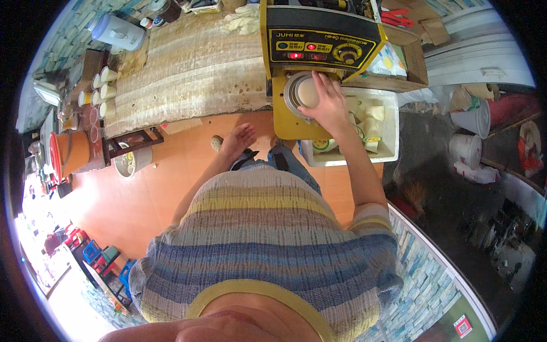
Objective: The person repeatedly picks up small white containers, places them on a yellow sealing machine, and presses down to seal them. The sealed containers are then placed into a white tray. The person handles the containers one at a time throughout the clip.
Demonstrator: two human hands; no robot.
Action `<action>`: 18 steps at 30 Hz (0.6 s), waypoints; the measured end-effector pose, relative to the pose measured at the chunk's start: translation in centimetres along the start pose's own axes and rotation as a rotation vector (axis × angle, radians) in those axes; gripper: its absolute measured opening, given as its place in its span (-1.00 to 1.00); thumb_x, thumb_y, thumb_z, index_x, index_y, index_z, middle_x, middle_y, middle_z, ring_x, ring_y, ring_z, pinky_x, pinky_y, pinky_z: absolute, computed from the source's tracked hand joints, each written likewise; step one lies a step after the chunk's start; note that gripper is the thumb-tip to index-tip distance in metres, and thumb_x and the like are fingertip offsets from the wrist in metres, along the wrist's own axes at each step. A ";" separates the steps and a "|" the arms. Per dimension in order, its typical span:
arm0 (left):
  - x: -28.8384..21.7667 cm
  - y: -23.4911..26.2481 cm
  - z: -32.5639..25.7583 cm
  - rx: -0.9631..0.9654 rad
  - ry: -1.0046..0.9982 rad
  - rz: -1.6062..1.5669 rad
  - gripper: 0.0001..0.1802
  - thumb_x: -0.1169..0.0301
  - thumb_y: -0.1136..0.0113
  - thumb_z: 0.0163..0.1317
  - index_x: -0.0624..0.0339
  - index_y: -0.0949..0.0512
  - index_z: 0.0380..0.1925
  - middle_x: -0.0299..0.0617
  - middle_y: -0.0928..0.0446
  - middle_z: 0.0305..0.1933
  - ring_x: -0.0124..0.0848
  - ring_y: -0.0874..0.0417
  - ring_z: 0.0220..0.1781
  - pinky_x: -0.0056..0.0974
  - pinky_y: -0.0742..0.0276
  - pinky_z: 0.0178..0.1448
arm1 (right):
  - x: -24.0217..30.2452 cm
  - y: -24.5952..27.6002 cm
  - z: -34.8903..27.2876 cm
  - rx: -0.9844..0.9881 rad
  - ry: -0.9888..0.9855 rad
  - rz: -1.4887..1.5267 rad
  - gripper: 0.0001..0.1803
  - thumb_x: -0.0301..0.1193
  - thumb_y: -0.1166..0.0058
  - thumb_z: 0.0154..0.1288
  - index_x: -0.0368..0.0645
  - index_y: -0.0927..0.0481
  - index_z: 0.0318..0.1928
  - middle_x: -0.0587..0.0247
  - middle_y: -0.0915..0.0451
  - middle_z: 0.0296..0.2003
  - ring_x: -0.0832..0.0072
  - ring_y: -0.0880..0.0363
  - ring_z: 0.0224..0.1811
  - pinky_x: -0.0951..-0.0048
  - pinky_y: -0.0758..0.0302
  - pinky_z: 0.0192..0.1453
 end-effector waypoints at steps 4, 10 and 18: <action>0.4 0.4 0.2 -0.044 -0.013 -0.047 -0.70 0.32 0.03 0.33 0.28 -0.41 -0.03 -0.06 -0.49 -0.04 -0.21 -0.49 0.06 -0.10 -0.42 0.22 | -0.9 -1.5 -0.3 -0.031 0.034 0.044 0.02 -0.18 -0.43 -0.28 -0.17 -0.24 0.26 0.04 -0.41 0.10 0.09 -0.36 0.10 0.16 -0.34 0.18; 1.0 -0.2 0.6 -0.045 0.010 -0.039 -0.70 0.30 0.00 0.31 0.24 -0.44 -0.05 -0.13 -0.51 -0.06 -0.32 -0.50 0.04 -0.28 -0.42 0.12 | -0.6 -2.2 -0.5 -0.069 0.073 0.023 0.01 -0.19 -0.42 -0.23 -0.21 -0.21 0.27 0.05 -0.36 0.14 0.07 -0.32 0.14 0.14 -0.27 0.22; 3.0 -4.1 1.0 0.195 0.070 0.186 -0.70 0.34 -0.06 0.27 0.23 -0.45 -0.04 -0.17 -0.51 -0.06 -0.34 -0.51 0.02 -0.29 -0.41 0.12 | -0.2 -3.1 -1.1 -0.061 0.138 -0.161 0.11 0.01 -0.34 -0.21 -0.27 -0.10 0.30 0.03 -0.33 0.17 0.12 -0.33 0.15 0.16 -0.26 0.16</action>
Point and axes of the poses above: each hand's wrist, its own z-axis towards the middle knuckle, its own y-axis out of the back of the hand, x = y × z, the point moved 7 cm from there along z, towards the middle knuckle
